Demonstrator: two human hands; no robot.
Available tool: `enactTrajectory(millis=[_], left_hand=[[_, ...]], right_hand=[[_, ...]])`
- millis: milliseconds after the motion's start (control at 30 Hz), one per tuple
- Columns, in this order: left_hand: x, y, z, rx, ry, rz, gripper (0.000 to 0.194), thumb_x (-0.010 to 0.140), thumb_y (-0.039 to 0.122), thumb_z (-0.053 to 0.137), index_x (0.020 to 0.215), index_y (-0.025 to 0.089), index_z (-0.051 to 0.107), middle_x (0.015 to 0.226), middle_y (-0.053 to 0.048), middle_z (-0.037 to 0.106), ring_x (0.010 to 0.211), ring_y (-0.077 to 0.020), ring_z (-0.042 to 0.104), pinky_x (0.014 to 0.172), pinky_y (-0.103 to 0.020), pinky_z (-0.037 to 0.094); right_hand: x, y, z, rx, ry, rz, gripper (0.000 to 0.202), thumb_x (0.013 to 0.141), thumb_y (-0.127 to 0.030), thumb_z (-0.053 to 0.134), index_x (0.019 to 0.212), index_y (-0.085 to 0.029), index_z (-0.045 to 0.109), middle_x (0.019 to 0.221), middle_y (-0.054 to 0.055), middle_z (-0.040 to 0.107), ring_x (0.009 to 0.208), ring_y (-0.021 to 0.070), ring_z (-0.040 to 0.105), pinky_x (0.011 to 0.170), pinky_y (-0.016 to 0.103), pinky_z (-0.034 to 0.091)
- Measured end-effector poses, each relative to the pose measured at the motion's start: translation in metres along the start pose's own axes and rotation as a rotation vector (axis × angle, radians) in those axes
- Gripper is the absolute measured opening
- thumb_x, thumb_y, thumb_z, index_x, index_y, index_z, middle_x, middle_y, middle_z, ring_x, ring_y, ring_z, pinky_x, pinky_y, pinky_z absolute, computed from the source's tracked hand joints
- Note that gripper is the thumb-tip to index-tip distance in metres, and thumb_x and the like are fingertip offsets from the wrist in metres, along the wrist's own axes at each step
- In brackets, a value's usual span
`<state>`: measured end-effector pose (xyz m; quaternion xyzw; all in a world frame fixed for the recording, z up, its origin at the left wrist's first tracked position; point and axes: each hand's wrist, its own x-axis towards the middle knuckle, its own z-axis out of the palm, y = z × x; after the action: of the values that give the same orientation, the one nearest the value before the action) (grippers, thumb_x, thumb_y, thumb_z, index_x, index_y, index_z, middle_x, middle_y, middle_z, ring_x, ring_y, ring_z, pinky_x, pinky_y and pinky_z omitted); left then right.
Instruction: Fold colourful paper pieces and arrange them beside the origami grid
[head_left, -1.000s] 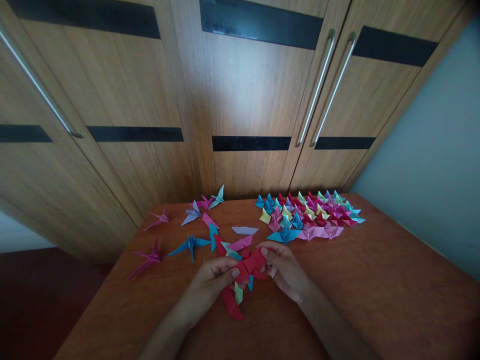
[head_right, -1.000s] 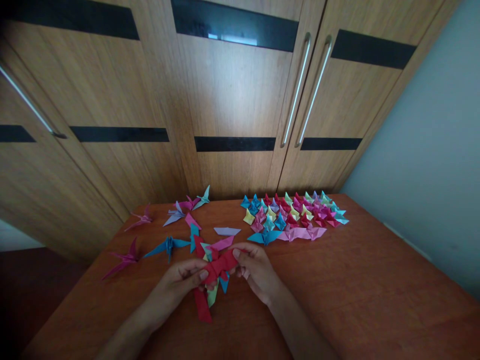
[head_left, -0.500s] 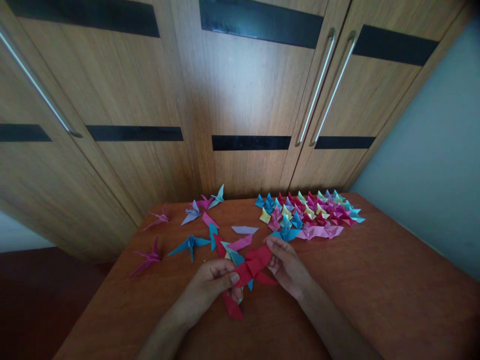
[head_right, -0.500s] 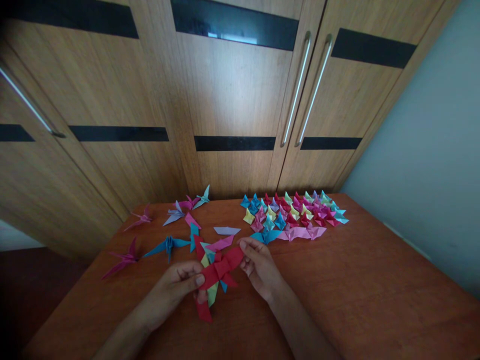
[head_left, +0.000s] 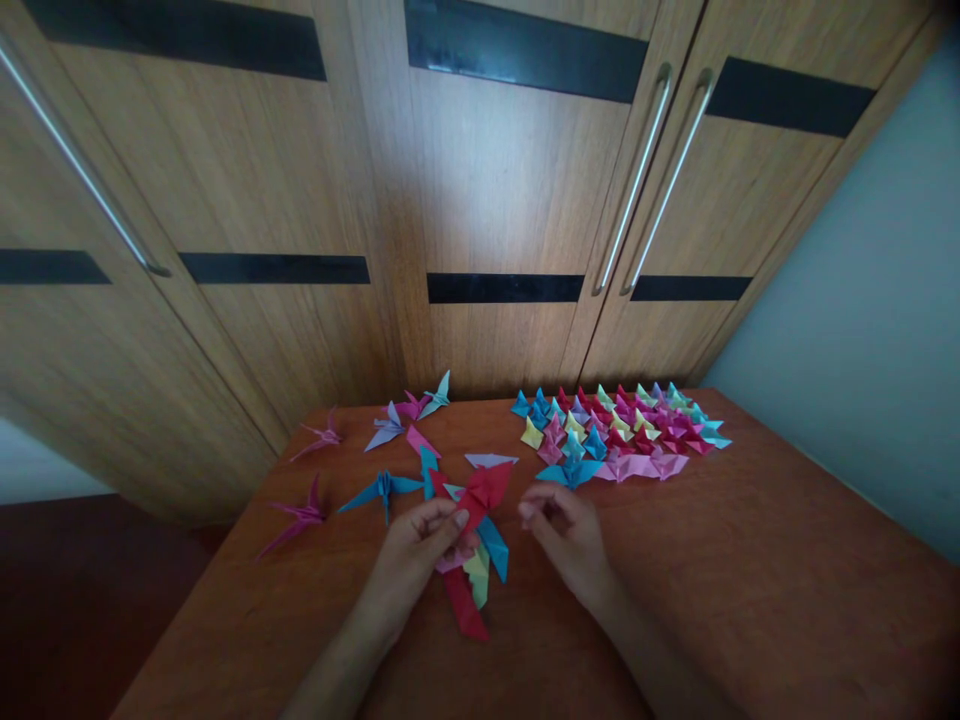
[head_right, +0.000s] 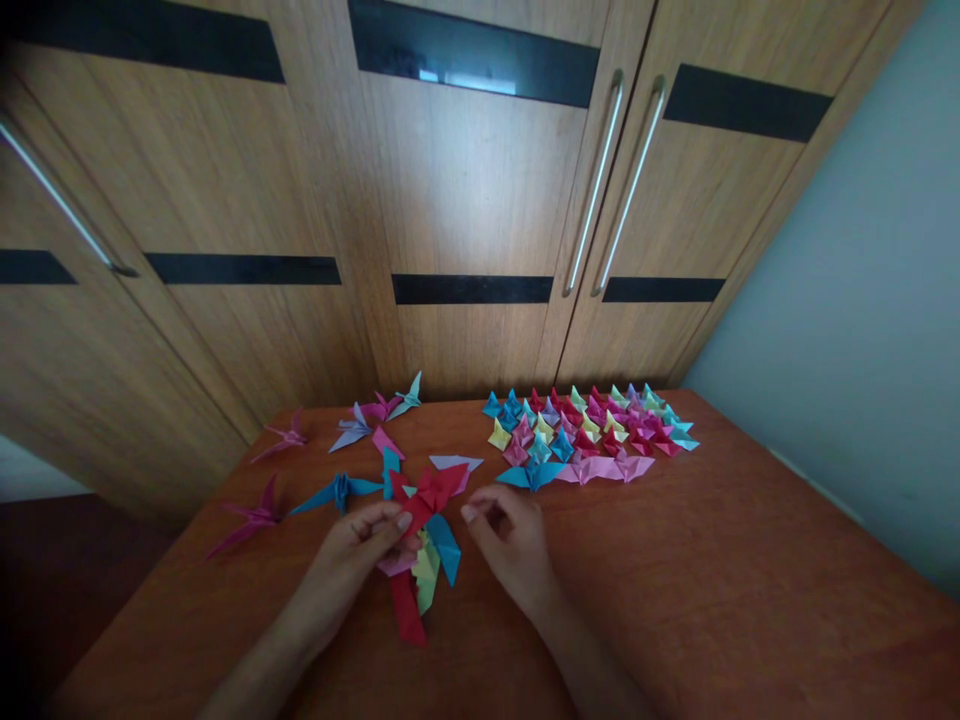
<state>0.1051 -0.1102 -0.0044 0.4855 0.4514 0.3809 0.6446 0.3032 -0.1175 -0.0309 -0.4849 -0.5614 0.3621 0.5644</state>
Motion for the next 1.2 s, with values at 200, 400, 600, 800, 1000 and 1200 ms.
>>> enactTrajectory(millis=[200, 400, 600, 800, 1000, 1200], left_hand=[[0.0, -0.003, 0.007, 0.05, -0.066, -0.009, 0.029, 0.073, 0.043, 0.069, 0.077, 0.015, 0.066, 0.067, -0.003, 0.069, 0.063, -0.0145, 0.06, 0.061, -0.023, 0.044], [0.0, -0.004, 0.01, 0.096, -0.11, 0.004, 0.027, 0.072, 0.042, 0.068, 0.073, 0.015, 0.065, 0.067, -0.002, 0.069, 0.063, -0.0144, 0.06, 0.06, -0.023, 0.043], [0.0, -0.006, 0.01, 0.123, -0.137, 0.019, 0.024, 0.075, 0.039, 0.066, 0.073, 0.015, 0.064, 0.065, -0.001, 0.067, 0.061, -0.0131, 0.058, 0.059, -0.022, 0.041], [0.001, -0.006, 0.01, 0.134, -0.129, 0.019, 0.025, 0.074, 0.04, 0.067, 0.07, 0.016, 0.063, 0.064, -0.001, 0.067, 0.059, -0.0133, 0.058, 0.058, -0.022, 0.042], [-0.001, -0.007, 0.011, 0.064, -0.113, -0.032, 0.025, 0.068, 0.037, 0.073, 0.079, 0.017, 0.063, 0.069, 0.0, 0.068, 0.065, -0.0153, 0.062, 0.061, -0.024, 0.044], [-0.001, -0.007, 0.009, 0.115, -0.161, -0.019, 0.025, 0.068, 0.033, 0.074, 0.084, 0.017, 0.065, 0.069, 0.0, 0.067, 0.066, -0.0145, 0.06, 0.061, -0.023, 0.044]], right_hand=[[-0.004, 0.003, 0.008, -0.223, -0.115, -0.117, 0.012, 0.083, -0.031, 0.058, 0.082, -0.022, 0.066, 0.067, 0.0, 0.064, 0.061, 0.0146, 0.057, 0.057, 0.025, 0.042], [-0.002, 0.004, 0.006, -0.287, -0.101, -0.143, 0.015, 0.084, -0.029, 0.055, 0.077, -0.021, 0.066, 0.066, 0.001, 0.064, 0.059, 0.0138, 0.056, 0.055, 0.024, 0.04], [-0.004, 0.002, 0.008, -0.238, -0.117, -0.133, 0.017, 0.085, -0.031, 0.055, 0.076, -0.021, 0.064, 0.064, 0.0, 0.062, 0.058, 0.0131, 0.055, 0.055, 0.023, 0.039], [-0.001, 0.003, 0.004, -0.273, -0.073, -0.138, 0.019, 0.086, -0.032, 0.055, 0.074, -0.021, 0.064, 0.062, 0.0, 0.062, 0.056, 0.0132, 0.054, 0.052, 0.023, 0.037], [0.003, -0.001, -0.004, -0.346, 0.05, -0.165, 0.017, 0.084, -0.031, 0.056, 0.07, -0.023, 0.063, 0.061, 0.0, 0.061, 0.055, 0.0135, 0.053, 0.053, 0.024, 0.04], [-0.004, -0.004, -0.024, -0.467, 0.214, -0.283, 0.009, 0.082, -0.028, 0.059, 0.081, -0.025, 0.067, 0.069, 0.002, 0.066, 0.06, 0.0159, 0.058, 0.058, 0.027, 0.045]])
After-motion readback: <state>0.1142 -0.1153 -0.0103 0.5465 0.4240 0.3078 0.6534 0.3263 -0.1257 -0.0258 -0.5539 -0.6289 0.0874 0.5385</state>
